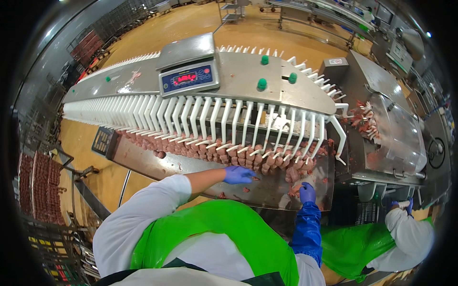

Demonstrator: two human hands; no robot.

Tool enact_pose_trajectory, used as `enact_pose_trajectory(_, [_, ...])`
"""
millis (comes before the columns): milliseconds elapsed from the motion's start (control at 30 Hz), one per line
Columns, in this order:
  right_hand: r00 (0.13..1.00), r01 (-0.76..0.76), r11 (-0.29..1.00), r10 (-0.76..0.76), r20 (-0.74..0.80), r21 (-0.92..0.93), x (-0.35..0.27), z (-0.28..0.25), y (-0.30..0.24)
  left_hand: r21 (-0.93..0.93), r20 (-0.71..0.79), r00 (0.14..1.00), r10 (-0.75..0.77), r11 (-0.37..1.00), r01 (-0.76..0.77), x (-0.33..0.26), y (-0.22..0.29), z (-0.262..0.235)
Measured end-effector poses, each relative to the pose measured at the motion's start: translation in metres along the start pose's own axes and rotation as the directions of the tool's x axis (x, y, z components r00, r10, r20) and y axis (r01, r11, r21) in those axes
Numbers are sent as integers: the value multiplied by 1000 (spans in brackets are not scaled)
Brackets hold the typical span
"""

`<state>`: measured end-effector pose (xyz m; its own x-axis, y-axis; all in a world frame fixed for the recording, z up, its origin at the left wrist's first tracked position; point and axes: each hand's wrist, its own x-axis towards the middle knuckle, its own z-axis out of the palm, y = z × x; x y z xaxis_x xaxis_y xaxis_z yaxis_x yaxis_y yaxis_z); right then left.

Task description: The person handles a plastic bag, then repeatedly picks up sausage links from a conveyor and places them onto metal rods. The person also transfers completed sausage rods to a hanging rack.

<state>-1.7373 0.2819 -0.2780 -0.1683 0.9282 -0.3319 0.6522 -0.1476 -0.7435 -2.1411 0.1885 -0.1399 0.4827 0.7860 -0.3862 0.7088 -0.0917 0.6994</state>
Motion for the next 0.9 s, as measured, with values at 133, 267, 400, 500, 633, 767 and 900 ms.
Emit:
enact_pose_trajectory(133, [974,-212,852,148,-169,-479,13,9,34,17,-55,993,-104,994,105,-40,-83,37])
enact_pose_trajectory(267, [949,-242,775,315,25,-584,20,13,34,-183,-118,961,-249,957,225,-89,-134,52])
enact_pose_trajectory(400, [967,-62,898,163,198,-435,30,63,82,-149,-194,916,-352,933,328,-126,-172,51])
enact_pose_trajectory(500, [988,143,967,-126,94,-209,24,122,89,29,-246,929,-277,956,292,-165,-238,70])
enact_pose_trajectory(633, [963,-99,946,12,-270,-310,3,98,2,-613,-368,633,-681,690,386,-223,-168,60])
enact_pose_trajectory(767, [815,-151,856,-176,-552,-495,22,81,33,-724,-233,532,-814,510,465,-250,-157,61])
enact_pose_trajectory(900, [988,-34,950,-15,-155,-309,16,107,-17,-730,-178,481,-859,443,520,-267,-161,83])
